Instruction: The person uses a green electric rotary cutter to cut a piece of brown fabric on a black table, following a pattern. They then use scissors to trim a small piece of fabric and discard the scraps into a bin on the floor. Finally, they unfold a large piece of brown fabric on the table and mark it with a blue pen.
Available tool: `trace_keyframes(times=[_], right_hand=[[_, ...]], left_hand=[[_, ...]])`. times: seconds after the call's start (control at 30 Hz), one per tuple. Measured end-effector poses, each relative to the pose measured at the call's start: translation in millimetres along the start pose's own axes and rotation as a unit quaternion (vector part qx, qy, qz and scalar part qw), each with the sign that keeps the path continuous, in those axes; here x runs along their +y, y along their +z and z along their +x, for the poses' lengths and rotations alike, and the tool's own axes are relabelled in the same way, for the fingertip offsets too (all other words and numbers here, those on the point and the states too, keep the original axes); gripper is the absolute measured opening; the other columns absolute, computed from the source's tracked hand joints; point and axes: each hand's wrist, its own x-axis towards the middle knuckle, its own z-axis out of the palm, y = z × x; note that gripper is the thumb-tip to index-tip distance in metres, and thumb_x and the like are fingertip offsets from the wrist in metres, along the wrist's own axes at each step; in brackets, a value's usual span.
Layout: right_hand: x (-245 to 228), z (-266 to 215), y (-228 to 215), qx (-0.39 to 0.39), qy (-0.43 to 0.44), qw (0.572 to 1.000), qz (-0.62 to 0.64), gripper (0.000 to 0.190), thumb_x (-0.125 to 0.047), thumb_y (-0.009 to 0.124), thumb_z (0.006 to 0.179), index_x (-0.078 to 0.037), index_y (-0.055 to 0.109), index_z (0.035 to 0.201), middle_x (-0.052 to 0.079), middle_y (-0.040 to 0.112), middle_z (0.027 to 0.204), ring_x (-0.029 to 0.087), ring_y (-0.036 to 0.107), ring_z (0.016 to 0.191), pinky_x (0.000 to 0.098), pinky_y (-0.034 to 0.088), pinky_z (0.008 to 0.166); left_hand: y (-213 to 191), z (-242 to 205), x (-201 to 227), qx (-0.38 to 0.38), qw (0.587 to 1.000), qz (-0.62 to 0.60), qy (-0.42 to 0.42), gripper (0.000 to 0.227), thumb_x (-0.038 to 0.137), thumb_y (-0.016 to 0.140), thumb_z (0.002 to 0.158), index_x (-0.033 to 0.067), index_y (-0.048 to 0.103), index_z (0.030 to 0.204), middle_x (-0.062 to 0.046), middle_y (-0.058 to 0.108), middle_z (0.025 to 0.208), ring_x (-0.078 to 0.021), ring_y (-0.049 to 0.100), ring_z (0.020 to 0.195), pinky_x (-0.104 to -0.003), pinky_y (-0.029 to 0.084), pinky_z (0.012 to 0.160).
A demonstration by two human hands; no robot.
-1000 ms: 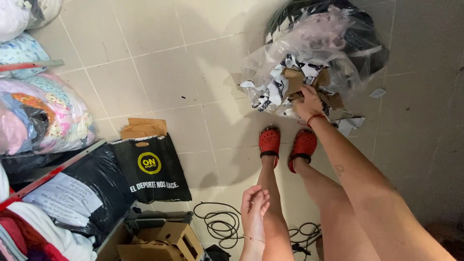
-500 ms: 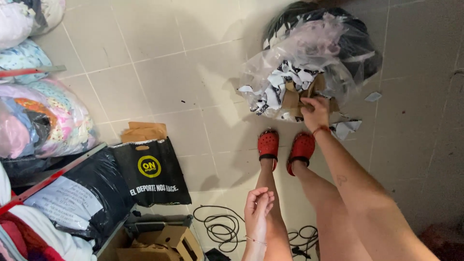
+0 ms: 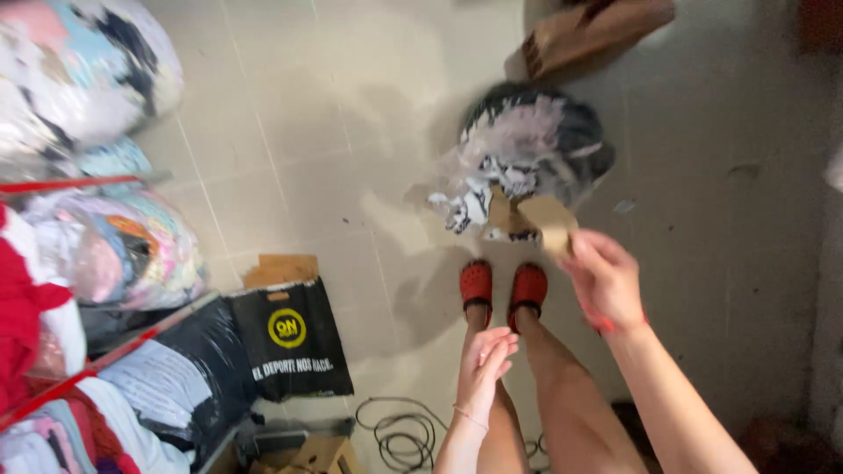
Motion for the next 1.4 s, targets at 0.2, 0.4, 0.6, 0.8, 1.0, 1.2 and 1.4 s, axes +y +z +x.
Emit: trace_keyframes(times=[0.2,0.4,0.6,0.8,1.0,1.2,1.4], right_hand=[[-120,-131,18,-0.132,0.0,0.98,0.149,0.024,0.001,0.054,0.078,-0.009,0.055,0.1,0.004,0.05,0.063,0.01,0.047,0.047,0.0176,0.043,0.044],[-172,-205,21,-0.115,-0.058,0.972,0.197,0.044,0.01,0.051,0.073,-0.004,0.053,0.114,0.009,0.059,0.105,0.016,0.058,0.085,0.0211,0.051,0.063],[-200,-232,-1,-0.048,-0.187,0.964,0.185,0.046,0.006,0.049,0.076,-0.009,0.052,0.119,0.002,0.062,0.104,0.012,0.061,0.063,0.0194,0.053,0.059],[-204,-243,-29,-0.025,-0.194,0.959,0.207,0.044,0.01,0.047,0.078,-0.006,0.052,0.119,0.008,0.06,0.11,0.021,0.064,0.088,0.0264,0.057,0.075],[-174,-208,-37,-0.015,-0.226,0.973,0.035,0.036,0.012,0.052,0.08,0.002,0.049,0.115,0.013,0.057,0.107,0.023,0.062,0.091,0.0384,0.056,0.081],[-122,-156,7,-0.14,-0.197,0.923,-0.298,0.053,0.005,0.074,0.058,0.004,0.055,0.107,0.023,0.053,0.097,0.047,0.052,0.09,0.0498,0.047,0.071],[-8,-28,-48,-0.087,-0.164,0.686,-0.703,0.027,-0.018,0.068,0.067,-0.024,0.06,0.091,-0.005,0.057,0.079,0.02,0.061,0.078,0.0352,0.053,0.069]], left_hand=[[38,-88,59,-0.352,0.928,-0.049,0.109,0.09,0.051,0.058,0.071,0.0119,0.011,0.136,-0.017,0.022,0.138,-0.0312,0.018,0.13,-0.044,0.028,0.097],[57,-150,82,-0.433,0.813,-0.363,0.143,0.085,0.01,0.07,0.073,0.0096,0.012,0.136,-0.012,0.054,0.103,-0.0182,0.055,0.094,-0.036,0.047,0.084],[23,-126,71,-0.283,0.893,-0.332,0.111,0.032,0.024,0.052,0.085,0.021,0.051,0.117,0.007,0.061,0.103,-0.0072,0.059,0.092,-0.027,0.05,0.082],[-3,-137,85,-0.225,0.894,-0.375,0.098,0.024,0.023,0.059,0.082,0.0236,0.059,0.106,0.004,0.062,0.102,-0.0112,0.061,0.09,-0.029,0.051,0.081],[4,-120,102,-0.109,0.964,-0.155,0.185,0.031,0.022,0.068,0.075,0.0132,0.057,0.103,-0.005,0.061,0.096,-0.0149,0.061,0.084,-0.026,0.053,0.073],[51,-62,75,-0.106,0.873,0.389,0.273,0.063,0.066,0.052,0.067,0.0092,0.066,0.09,-0.009,0.064,0.084,-0.0268,0.06,0.09,-0.037,0.049,0.078],[29,-55,62,-0.106,0.905,0.376,0.167,0.051,0.06,0.044,0.079,0.0238,0.055,0.112,0.001,0.056,0.114,-0.0158,0.048,0.112,-0.032,0.039,0.093]])
